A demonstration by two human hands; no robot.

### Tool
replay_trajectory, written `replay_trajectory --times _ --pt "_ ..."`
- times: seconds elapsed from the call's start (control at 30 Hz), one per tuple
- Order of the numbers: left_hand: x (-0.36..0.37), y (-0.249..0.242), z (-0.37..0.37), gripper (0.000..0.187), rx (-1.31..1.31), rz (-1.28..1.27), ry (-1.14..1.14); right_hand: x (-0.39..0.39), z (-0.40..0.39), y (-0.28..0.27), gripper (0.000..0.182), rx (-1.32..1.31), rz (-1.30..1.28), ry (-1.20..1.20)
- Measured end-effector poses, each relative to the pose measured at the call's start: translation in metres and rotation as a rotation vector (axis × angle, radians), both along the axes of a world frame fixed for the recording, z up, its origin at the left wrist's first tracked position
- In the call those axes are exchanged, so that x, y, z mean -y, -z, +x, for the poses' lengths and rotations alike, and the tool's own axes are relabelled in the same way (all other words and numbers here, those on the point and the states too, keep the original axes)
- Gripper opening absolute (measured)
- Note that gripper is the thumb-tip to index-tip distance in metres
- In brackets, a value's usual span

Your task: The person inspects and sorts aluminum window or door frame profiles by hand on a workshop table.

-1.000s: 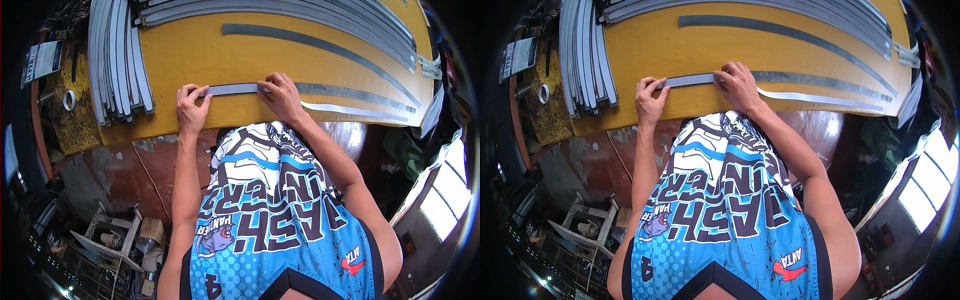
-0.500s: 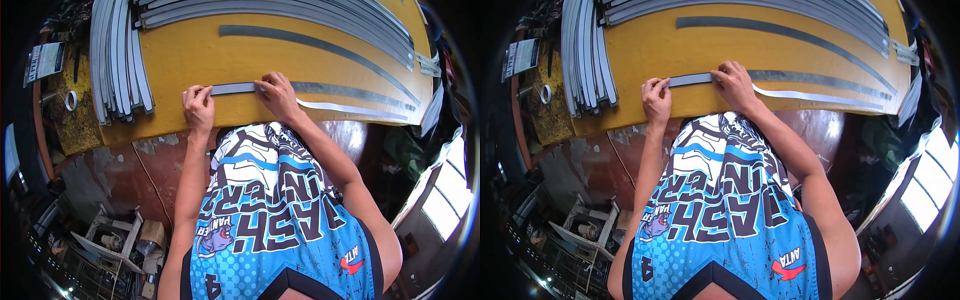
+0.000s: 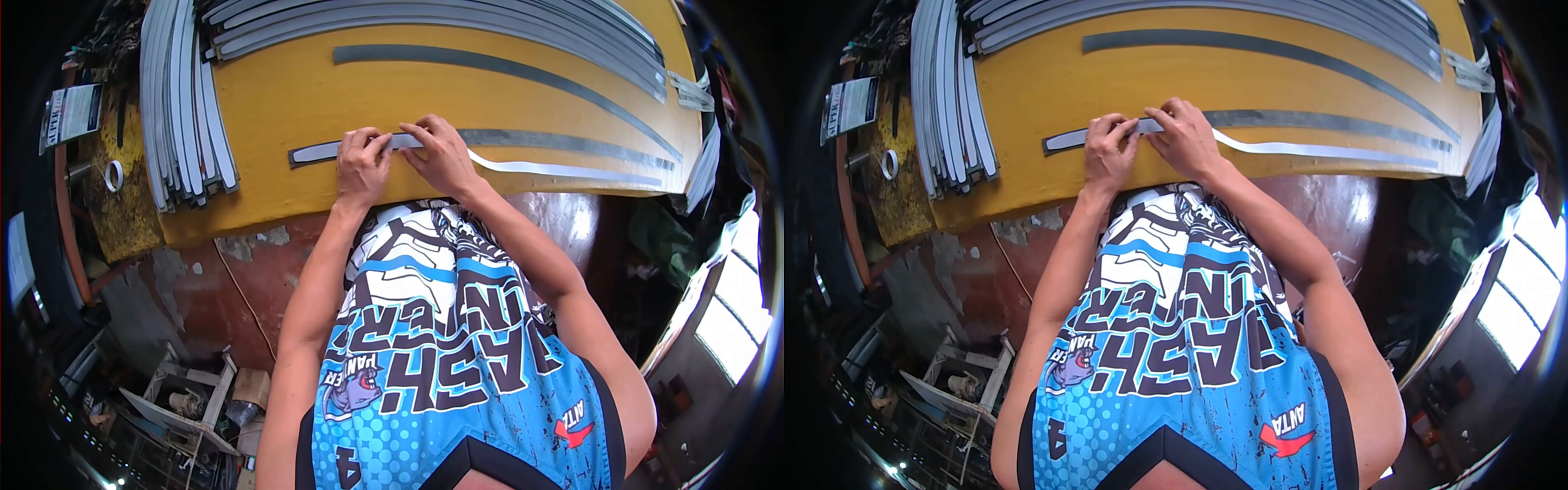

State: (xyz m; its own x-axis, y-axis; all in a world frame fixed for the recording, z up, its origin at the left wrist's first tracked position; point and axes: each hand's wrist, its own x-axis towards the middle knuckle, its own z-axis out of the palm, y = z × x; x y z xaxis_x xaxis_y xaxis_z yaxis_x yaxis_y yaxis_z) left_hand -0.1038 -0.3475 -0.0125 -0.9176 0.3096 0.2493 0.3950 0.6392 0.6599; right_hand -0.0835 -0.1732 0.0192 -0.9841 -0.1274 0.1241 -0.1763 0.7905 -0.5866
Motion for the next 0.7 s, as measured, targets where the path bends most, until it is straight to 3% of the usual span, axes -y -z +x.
replay_trajectory --times 0.07,0.13,0.7 --pt "0.004 -0.001 -0.002 0.021 -0.003 -0.017 0.021 -0.014 0.001 -0.012 0.024 0.081 -0.076 0.041" --pt "0.007 -0.007 -0.004 0.021 0.019 -0.034 0.031 -0.037 0.002 -0.02 0.022 0.363 -0.12 0.079" --pt "0.005 -0.017 -0.007 0.019 0.098 -0.083 0.013 -0.101 0.012 -0.004 0.019 0.095 0.037 -0.059"
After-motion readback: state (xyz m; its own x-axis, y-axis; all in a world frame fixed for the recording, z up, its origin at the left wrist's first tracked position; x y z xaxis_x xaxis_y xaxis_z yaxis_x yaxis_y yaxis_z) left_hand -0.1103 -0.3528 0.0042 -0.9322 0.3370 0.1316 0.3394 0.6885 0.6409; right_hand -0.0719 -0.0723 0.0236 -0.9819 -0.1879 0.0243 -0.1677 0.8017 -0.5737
